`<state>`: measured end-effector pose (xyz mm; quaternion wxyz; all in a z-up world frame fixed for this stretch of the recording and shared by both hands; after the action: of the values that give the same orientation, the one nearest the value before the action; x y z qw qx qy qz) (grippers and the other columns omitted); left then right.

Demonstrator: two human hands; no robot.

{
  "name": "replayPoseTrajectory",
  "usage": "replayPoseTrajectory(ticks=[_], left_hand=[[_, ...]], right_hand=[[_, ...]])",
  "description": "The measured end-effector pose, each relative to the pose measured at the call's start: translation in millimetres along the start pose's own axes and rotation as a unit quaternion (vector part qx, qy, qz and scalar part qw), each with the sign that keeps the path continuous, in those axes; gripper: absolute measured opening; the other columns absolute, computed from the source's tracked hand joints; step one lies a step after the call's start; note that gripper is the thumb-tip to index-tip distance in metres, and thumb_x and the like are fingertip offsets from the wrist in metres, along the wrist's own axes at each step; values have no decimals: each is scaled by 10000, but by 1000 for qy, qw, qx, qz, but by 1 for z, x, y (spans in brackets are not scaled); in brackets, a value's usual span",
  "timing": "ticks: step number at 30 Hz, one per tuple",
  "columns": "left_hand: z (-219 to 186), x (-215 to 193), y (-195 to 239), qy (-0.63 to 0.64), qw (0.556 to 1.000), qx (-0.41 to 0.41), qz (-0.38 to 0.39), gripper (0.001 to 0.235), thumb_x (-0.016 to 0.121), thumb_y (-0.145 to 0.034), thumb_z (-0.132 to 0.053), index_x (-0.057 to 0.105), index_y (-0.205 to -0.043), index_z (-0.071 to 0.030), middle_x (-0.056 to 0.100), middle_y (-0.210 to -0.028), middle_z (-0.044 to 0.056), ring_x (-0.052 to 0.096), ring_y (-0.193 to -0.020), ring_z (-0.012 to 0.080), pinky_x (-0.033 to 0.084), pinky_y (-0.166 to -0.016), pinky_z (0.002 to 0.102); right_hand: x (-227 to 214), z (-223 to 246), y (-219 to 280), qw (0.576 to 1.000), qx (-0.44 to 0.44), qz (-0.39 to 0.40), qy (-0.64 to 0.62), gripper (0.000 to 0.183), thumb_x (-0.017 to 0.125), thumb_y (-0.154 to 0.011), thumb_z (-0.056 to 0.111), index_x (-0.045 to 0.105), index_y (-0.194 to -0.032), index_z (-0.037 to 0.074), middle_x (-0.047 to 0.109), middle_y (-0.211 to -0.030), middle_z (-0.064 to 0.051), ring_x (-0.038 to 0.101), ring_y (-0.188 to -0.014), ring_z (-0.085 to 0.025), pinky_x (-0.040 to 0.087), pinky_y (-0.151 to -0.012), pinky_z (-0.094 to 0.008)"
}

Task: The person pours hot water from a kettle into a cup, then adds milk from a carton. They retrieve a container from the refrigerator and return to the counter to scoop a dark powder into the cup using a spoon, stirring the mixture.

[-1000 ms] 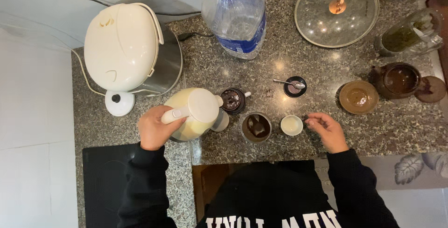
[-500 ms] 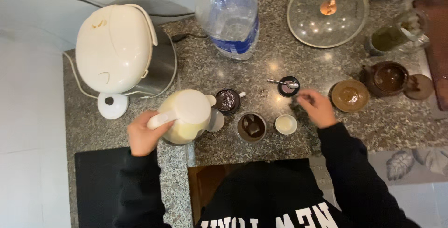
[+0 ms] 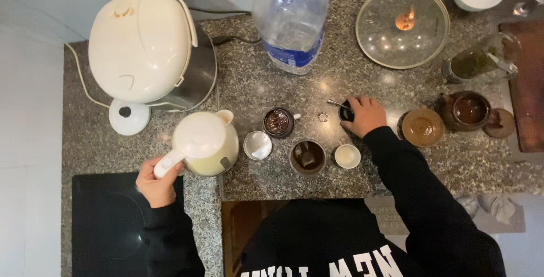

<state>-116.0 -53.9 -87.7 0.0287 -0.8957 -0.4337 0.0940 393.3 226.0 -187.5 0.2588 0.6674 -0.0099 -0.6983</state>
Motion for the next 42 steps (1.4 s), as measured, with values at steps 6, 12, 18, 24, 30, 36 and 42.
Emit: replayPoseTrajectory(ticks=[6, 12, 18, 24, 30, 36, 42], left_hand=[[8, -34, 8, 19, 995, 4, -94, 459, 948, -598, -16, 664, -958, -34, 647, -795, 56, 620, -710, 78, 503, -656, 181], [26, -50, 8, 29, 984, 17, -173, 453, 970, -608, -49, 669, -946, -52, 630, -798, 41, 576, -715, 72, 460, -632, 170], [30, -51, 9, 63, 975, 26, -212, 480, 990, -592, -83, 653, -931, -50, 622, -813, 39, 569, -717, 71, 449, -650, 164], [28, -53, 13, 53, 968, 37, -243, 441, 963, -643, -112, 637, -934, -52, 593, -844, 29, 526, -754, 75, 415, -660, 182], [30, -51, 16, 31, 974, 31, -224, 423, 935, -677, -139, 630, -953, -40, 553, -870, 50, 511, -771, 104, 421, -680, 215], [-52, -29, 47, -123, 958, 195, -169, 348, 715, -877, 16, 536, -1174, 39, 512, -1124, 216, 518, -1081, 354, 369, -1015, 471], [-30, 147, 103, 245, 961, -98, 87, 678, 676, -862, -295, 344, -1416, -88, 483, -1340, 146, 560, -1126, 254, 467, -918, 348]], right_hand=[[-2, -3, -6, 1000, 2, -13, -27, 735, 693, -870, 430, 385, -1461, 119, 493, -1331, -196, 530, -1250, -385, 467, -1037, -503], [-59, 45, 6, 995, -58, -54, -52, 786, 690, -866, 426, 367, -1480, 55, 494, -1321, -250, 531, -1234, -425, 458, -1028, -528], [-83, 79, 10, 993, -95, -37, -63, 718, 698, -866, 397, 415, -1449, 89, 488, -1332, -234, 534, -1224, -433, 481, -987, -545], [-81, 97, 16, 992, -118, -21, -42, 704, 698, -858, 419, 428, -1433, 114, 499, -1333, -205, 535, -1236, -413, 502, -978, -521], [-97, 121, 32, 975, -197, -103, -10, 555, 748, -822, 393, 501, -1221, 95, 545, -1256, -180, 603, -1113, -366, 545, -890, -447], [-123, 153, 56, 953, -257, -159, -10, 546, 828, -694, 446, 541, -1030, 127, 611, -1202, -126, 626, -1067, -343, 561, -828, -425], [-141, 230, 101, 916, -383, -110, -42, 457, 782, -720, 400, 616, -991, 72, 589, -1250, -184, 611, -1074, -408, 559, -814, -471]])
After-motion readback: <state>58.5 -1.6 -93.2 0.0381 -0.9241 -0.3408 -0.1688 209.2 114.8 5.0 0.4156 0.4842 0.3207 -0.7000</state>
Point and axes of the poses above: each hand's wrist, its own y-axis away from the middle knuckle, its own x-axis out of the palm, z = x × y, the point moved 7 cm from there along -y, towards the middle knuckle
